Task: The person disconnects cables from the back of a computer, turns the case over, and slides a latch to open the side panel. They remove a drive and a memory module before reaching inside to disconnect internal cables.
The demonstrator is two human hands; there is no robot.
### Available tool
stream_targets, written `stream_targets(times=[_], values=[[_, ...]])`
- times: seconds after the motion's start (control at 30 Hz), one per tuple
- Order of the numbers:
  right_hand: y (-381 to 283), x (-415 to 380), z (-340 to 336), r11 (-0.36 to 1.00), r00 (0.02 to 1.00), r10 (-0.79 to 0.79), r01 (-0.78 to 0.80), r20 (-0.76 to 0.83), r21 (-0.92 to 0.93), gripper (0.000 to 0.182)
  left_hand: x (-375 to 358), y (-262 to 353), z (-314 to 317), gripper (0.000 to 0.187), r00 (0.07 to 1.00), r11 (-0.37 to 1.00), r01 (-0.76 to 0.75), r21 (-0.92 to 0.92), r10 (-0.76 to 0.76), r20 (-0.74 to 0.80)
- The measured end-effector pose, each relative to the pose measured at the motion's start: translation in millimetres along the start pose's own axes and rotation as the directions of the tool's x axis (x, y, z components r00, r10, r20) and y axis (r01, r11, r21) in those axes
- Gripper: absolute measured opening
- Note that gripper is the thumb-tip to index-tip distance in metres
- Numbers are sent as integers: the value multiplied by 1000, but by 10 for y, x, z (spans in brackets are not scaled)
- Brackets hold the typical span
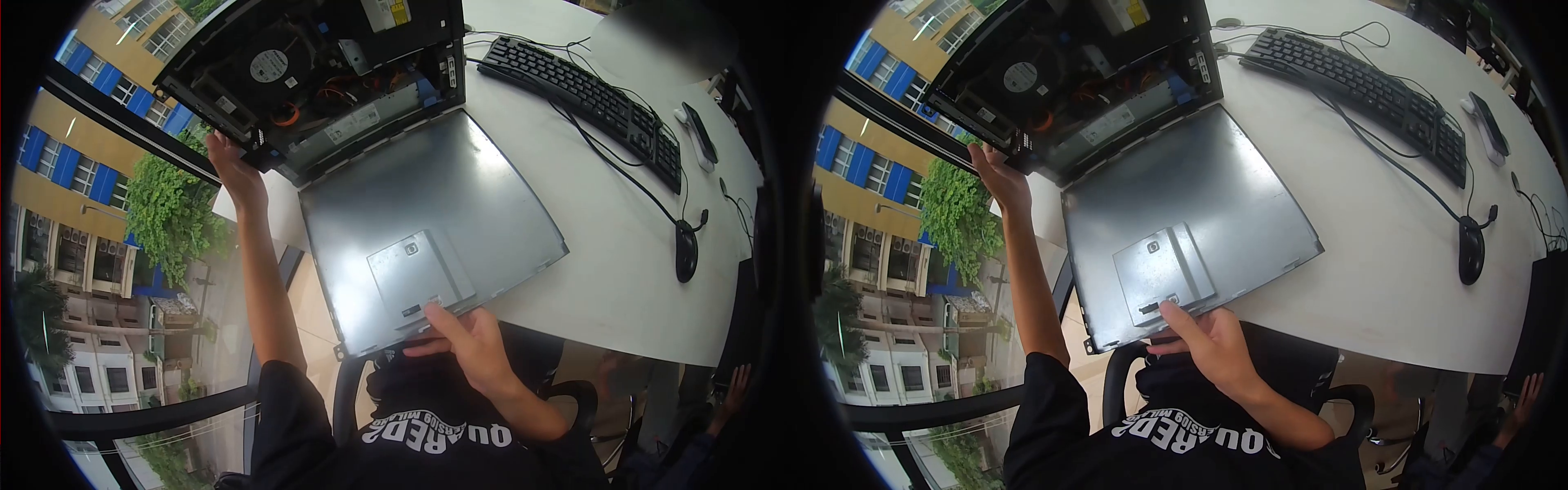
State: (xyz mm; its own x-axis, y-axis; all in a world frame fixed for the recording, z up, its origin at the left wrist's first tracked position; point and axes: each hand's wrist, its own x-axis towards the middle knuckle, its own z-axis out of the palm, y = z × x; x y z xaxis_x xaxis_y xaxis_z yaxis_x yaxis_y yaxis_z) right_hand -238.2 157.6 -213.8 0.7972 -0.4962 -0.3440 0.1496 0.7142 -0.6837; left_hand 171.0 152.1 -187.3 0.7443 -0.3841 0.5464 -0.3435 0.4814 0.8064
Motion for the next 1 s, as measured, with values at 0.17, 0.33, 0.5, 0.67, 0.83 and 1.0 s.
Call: stream_targets(times=[0.17, 0.33, 0.5, 0.67, 0.83, 1.0], values=[[113, -70, -125, 996, 997, 17, -24, 82, 82, 32, -47, 57, 48, 52, 999, 998, -7, 65, 4, 50], [218, -131, -174, 972, 994, 54, -75, 99, 222, 30, -59, 103, 58, 43, 998, 991, 30, 128, -36, 50], [251, -115, -229, 950, 991, 47, -83, 125, 301, 28, -227, 222, 140, 42, 996, 987, -28, 160, 13, 89], [245, -184, -261, 984, 980, 90, -115, 176, 138, 37, -463, 193, 86, 65, 993, 926, -111, 361, 90, 73], [-110, -517, -513, 924, 924, 246, -133, 291, -358, 42, -627, 220, 227, 63, 967, 766, -243, 595, 241, 85], [-848, -836, -752, 842, 986, -20, 105, 163, -529, 33, -616, 226, 357, 65, 962, 667, -200, 718, 271, 17]])
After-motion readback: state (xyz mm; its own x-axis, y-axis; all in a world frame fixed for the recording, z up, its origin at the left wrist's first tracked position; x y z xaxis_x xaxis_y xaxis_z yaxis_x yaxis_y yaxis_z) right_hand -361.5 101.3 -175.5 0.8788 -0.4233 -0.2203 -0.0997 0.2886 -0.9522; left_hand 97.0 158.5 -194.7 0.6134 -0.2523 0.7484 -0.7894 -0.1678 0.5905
